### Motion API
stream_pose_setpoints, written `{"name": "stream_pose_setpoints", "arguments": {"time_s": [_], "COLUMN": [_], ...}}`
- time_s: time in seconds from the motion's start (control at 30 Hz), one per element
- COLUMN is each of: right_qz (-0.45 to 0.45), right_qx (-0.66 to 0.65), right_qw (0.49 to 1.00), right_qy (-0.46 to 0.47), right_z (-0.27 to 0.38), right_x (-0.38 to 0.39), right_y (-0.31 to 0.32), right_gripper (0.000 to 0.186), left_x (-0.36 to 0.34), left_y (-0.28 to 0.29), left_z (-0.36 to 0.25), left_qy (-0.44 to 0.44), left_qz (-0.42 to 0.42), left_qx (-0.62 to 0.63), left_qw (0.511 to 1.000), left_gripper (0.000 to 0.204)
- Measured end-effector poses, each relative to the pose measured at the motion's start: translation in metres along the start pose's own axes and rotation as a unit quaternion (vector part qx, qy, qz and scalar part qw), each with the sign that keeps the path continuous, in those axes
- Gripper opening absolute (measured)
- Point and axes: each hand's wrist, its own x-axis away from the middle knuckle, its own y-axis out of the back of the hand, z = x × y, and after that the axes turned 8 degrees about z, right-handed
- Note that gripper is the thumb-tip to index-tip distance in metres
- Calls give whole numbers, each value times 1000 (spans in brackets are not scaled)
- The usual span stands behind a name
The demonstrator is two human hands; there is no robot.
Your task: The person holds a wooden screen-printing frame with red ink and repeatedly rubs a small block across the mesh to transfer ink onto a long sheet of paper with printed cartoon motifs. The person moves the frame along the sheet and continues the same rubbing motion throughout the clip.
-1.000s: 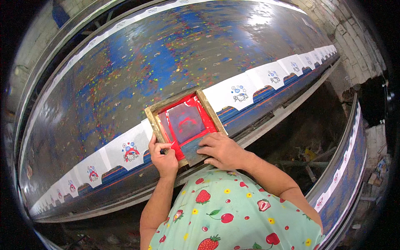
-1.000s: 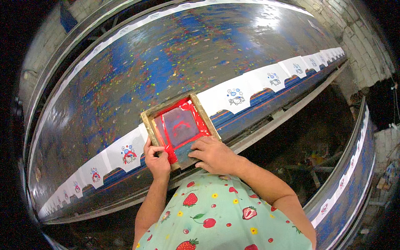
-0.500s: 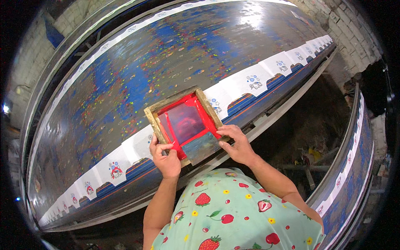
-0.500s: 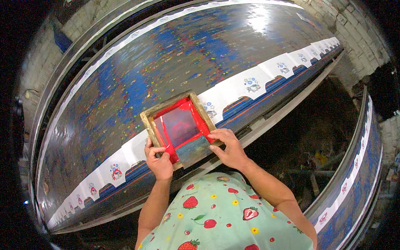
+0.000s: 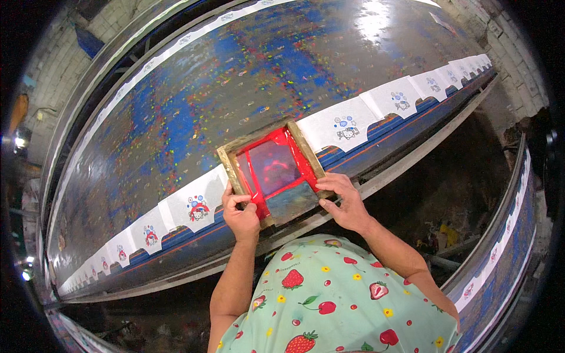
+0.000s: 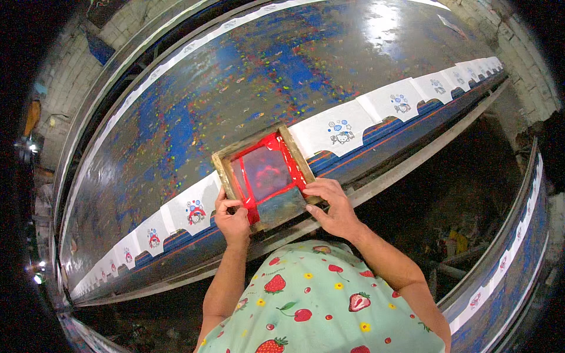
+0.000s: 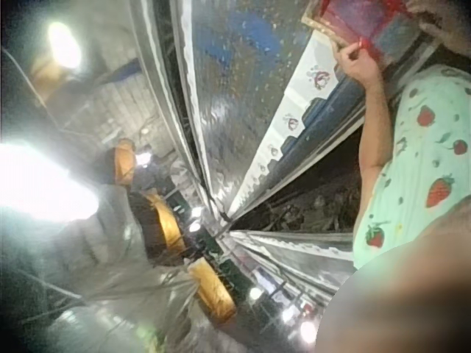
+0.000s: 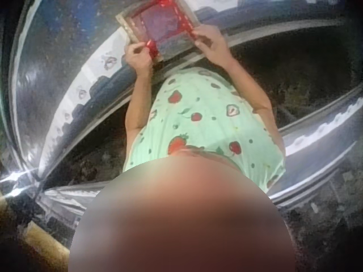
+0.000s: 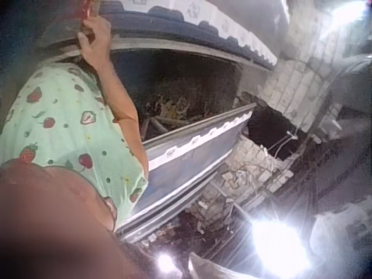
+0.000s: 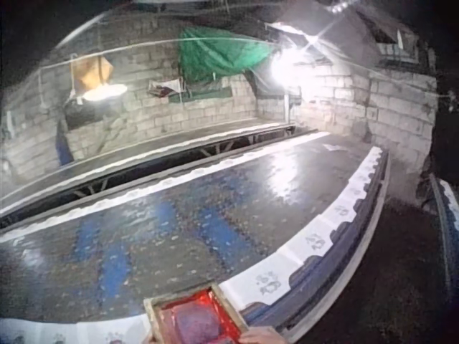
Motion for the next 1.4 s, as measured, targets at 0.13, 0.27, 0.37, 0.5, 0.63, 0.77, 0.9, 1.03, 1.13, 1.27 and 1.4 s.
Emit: {"name": "stream_pose_setpoints", "arguments": {"time_s": [0.13, 0.27, 0.37, 0.5, 0.63, 0.77, 0.9, 1.03, 1.13, 1.27, 1.4], "right_qz": [6, 13, 16, 15, 34, 124, 176, 293, 346, 381, 336], "right_qx": [-11, -12, -14, 28, 102, 178, 279, 320, 291, 276, 269], "right_qw": [1000, 1000, 1000, 999, 990, 968, 927, 889, 879, 872, 894], "right_qy": [-1, 1, -4, 15, 86, 130, 179, 150, 151, 139, 125], "right_z": [-1, -1, 1, 9, 21, 37, 39, 45, 45, 37, 23], "right_x": [1, 0, 1, -1, -6, -18, -41, -62, -92, -145, -190], "right_y": [4, 6, 10, 14, 11, -7, -21, -15, 0, 3, -6], "right_gripper": [44, 45, 45, 44, 44, 43, 39, 41, 40, 34, 34], "left_x": [1, 1, 1, 0, 2, 3, 2, 2, 2, 2, 3], "left_y": [0, 2, 3, 4, 5, 3, 1, -1, -1, -2, -3], "left_z": [3, 4, 5, 7, 7, 4, 1, -1, -1, 0, -1], "left_qy": [11, 20, 24, 47, 45, 30, 38, 39, 17, 2, 2], "left_qz": [-1, -5, -5, -8, 0, 3, 2, -2, -4, -7, -8], "left_qx": [11, 7, -17, 18, 5, -13, -16, -37, -63, -72, -49], "left_qw": [1000, 1000, 1000, 999, 999, 999, 999, 999, 998, 997, 999], "left_gripper": [26, 26, 22, 22, 22, 23, 20, 18, 19, 20, 20]}}
